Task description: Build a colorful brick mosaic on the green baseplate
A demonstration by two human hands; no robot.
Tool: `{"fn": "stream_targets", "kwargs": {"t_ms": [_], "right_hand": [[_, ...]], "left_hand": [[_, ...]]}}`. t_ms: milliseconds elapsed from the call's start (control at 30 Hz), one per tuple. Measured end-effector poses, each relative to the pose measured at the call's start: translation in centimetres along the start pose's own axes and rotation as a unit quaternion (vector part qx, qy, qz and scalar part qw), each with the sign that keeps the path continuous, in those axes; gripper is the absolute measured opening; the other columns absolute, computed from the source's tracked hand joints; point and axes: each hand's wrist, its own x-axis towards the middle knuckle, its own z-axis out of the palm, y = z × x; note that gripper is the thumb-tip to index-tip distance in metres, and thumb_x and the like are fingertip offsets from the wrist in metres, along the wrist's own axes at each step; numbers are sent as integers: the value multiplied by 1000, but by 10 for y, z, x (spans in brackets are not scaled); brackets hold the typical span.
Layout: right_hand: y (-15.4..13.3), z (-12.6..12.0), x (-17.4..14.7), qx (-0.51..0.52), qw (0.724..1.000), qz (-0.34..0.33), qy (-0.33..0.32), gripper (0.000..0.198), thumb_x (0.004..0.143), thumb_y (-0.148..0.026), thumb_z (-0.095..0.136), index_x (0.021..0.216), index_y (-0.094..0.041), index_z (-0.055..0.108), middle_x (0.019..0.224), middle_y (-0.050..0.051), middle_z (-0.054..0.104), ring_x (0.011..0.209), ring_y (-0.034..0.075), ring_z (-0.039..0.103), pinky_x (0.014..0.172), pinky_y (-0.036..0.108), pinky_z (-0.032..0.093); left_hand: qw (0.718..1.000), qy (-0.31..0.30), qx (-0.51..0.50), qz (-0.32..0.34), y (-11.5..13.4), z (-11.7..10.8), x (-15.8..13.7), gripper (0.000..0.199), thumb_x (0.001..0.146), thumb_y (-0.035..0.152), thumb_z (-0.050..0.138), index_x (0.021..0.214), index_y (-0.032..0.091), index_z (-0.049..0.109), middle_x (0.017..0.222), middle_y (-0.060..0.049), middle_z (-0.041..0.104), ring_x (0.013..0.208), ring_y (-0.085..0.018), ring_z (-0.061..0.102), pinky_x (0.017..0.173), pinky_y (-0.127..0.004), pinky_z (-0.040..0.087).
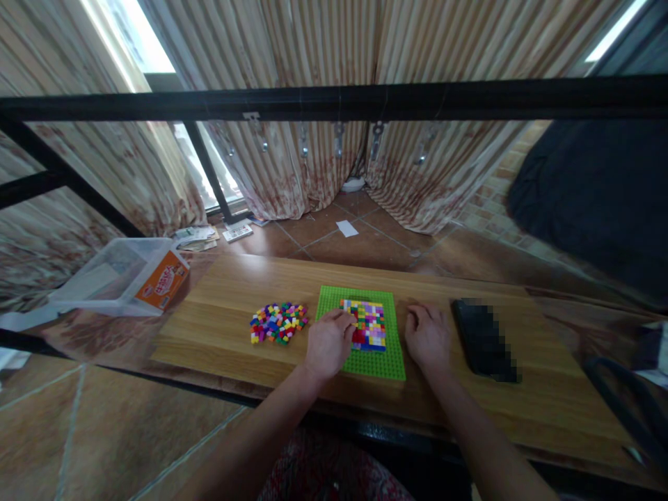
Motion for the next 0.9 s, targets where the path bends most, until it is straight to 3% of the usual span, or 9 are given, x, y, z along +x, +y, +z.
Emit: {"fn": "stream_targets", "kwargs": {"t_ms": [233, 633, 800, 900], "right_hand": [[0, 0, 0, -3, 1000, 3, 0, 26, 88, -23, 44, 98, -16, 67, 106, 12, 64, 97, 25, 50, 86, 38, 38], [0, 0, 0, 6, 1000, 0, -2, 26, 89, -22, 44, 99, -15, 67, 105, 12, 64, 96, 24, 51, 84, 37, 38], [1, 2, 0, 5, 1000, 3, -1, 26, 88, -21, 44, 100, -15, 67, 106, 13, 63, 96, 25, 50, 83, 37, 38], [2, 3, 0, 9, 1000, 0, -1, 26, 87, -21, 45, 100, -16, 66, 106, 12, 63, 95, 25, 50, 84, 38, 38]], "left_hand": [[997, -10, 47, -68, 5, 1, 3, 14, 90, 23, 55, 99, 25, 66, 96, -3, 70, 90, -19, 64, 76, -28, 47], [997, 1, 58, -59, 6, 0, 0, 21, 95, 27, 44, 92, 24, 64, 91, -3, 71, 83, -18, 65, 70, -26, 44], [997, 10, 36, -71, 7, 2, 4, 21, 94, 25, 47, 87, 24, 66, 92, -2, 69, 82, -16, 64, 71, -25, 44], [994, 45, 17, -94, 6, 4, 6, 13, 89, 23, 54, 85, 23, 66, 91, -2, 67, 84, -16, 62, 75, -26, 46]]}}
